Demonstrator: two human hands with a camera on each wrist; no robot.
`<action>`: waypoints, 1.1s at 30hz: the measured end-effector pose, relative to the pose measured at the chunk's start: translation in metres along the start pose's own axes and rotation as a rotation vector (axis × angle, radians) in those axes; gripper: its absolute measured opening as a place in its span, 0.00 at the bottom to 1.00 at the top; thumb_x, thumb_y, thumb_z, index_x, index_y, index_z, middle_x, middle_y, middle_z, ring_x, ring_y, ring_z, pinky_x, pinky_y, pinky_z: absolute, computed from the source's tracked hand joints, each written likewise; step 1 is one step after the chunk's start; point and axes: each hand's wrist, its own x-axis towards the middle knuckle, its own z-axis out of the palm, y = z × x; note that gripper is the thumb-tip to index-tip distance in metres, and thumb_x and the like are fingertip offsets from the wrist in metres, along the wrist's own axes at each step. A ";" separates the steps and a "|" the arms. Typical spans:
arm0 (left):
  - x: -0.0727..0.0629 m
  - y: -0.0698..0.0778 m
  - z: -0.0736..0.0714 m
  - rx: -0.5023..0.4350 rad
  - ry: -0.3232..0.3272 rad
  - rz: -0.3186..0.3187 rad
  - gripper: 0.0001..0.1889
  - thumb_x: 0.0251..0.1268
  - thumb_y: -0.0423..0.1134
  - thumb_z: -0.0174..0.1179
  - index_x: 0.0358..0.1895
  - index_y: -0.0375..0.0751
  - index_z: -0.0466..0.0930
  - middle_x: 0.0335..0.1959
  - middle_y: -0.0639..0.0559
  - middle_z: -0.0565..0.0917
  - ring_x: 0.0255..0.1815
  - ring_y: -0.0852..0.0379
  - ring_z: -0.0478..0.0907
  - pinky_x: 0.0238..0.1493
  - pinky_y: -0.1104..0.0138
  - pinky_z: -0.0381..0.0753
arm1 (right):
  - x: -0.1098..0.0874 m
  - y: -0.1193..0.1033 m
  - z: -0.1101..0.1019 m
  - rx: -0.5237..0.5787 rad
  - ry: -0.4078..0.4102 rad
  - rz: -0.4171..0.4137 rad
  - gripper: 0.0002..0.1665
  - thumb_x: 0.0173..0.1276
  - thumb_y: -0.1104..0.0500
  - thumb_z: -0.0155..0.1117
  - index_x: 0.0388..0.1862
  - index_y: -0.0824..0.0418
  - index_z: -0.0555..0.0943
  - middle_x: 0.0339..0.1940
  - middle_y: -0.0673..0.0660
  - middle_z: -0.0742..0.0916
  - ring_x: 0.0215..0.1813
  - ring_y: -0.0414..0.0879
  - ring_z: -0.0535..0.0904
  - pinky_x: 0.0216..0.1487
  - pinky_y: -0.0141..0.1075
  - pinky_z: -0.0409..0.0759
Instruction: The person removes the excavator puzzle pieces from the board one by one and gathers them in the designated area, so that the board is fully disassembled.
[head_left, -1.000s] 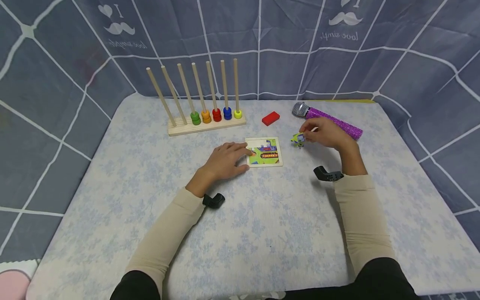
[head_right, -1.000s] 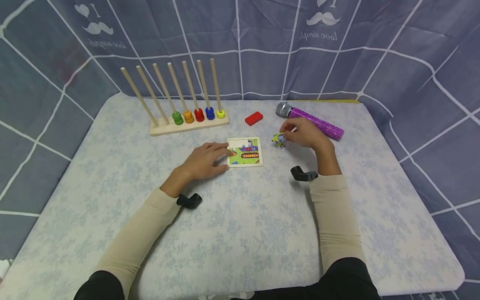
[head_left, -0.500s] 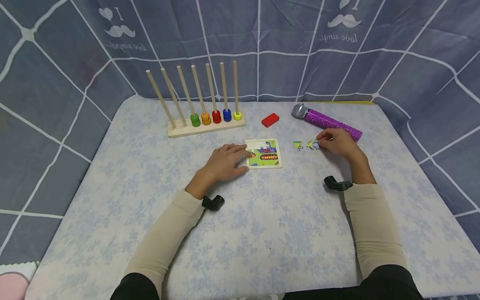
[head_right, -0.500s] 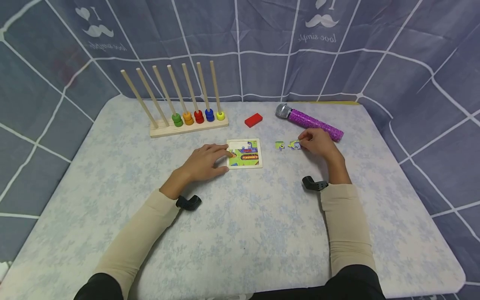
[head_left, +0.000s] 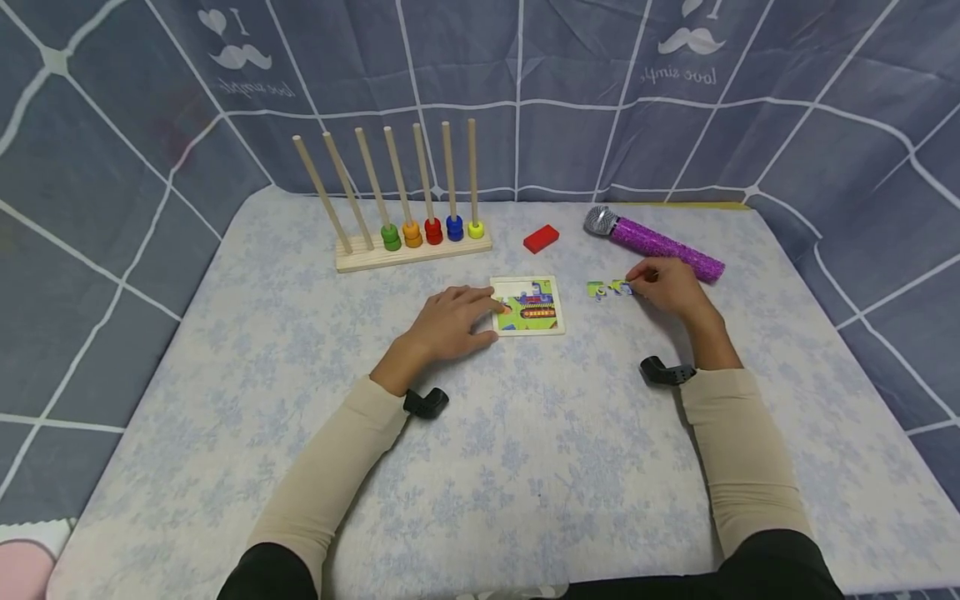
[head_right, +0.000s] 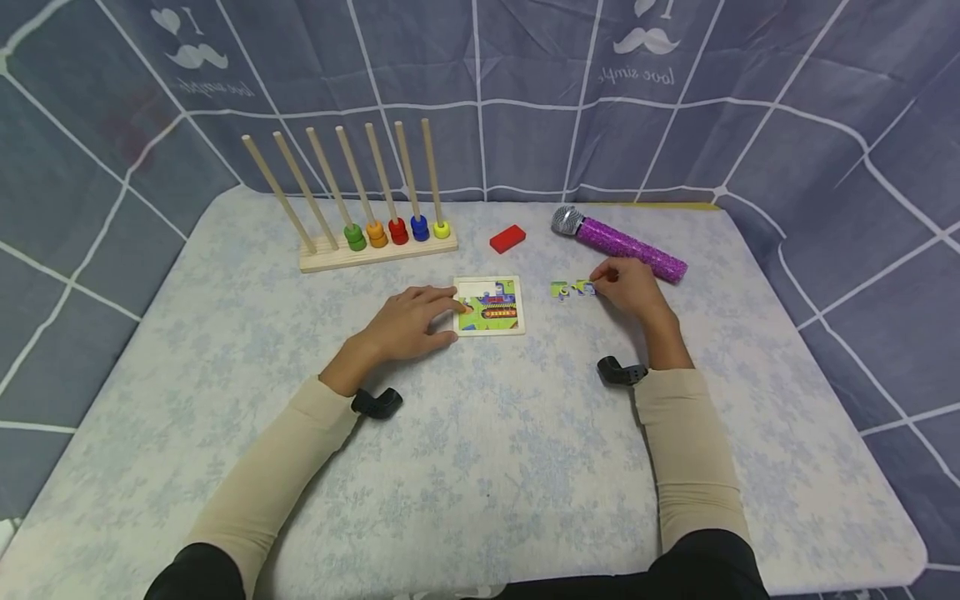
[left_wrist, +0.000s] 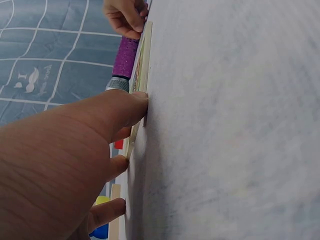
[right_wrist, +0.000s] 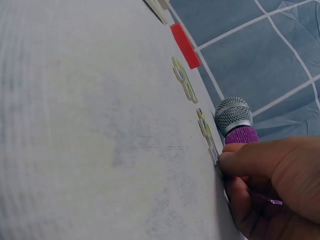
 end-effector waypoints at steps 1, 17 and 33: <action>0.000 0.000 0.000 0.001 -0.001 -0.001 0.25 0.74 0.54 0.58 0.72 0.59 0.72 0.79 0.52 0.61 0.76 0.41 0.58 0.69 0.41 0.59 | 0.000 0.000 0.000 0.000 -0.002 0.002 0.07 0.71 0.66 0.63 0.43 0.69 0.85 0.41 0.67 0.86 0.45 0.56 0.78 0.44 0.43 0.73; -0.001 -0.002 -0.001 -0.001 -0.007 0.001 0.26 0.74 0.54 0.58 0.72 0.58 0.72 0.79 0.51 0.60 0.76 0.40 0.57 0.69 0.41 0.58 | 0.004 0.000 0.002 0.003 -0.044 -0.008 0.11 0.76 0.67 0.60 0.50 0.70 0.86 0.51 0.70 0.85 0.54 0.61 0.78 0.56 0.54 0.73; 0.000 -0.001 0.001 -0.007 0.001 0.006 0.26 0.74 0.54 0.58 0.72 0.59 0.72 0.79 0.52 0.60 0.76 0.41 0.57 0.69 0.40 0.57 | 0.002 -0.011 -0.002 -0.004 -0.063 -0.097 0.15 0.77 0.62 0.57 0.57 0.68 0.82 0.51 0.70 0.84 0.50 0.63 0.80 0.46 0.49 0.76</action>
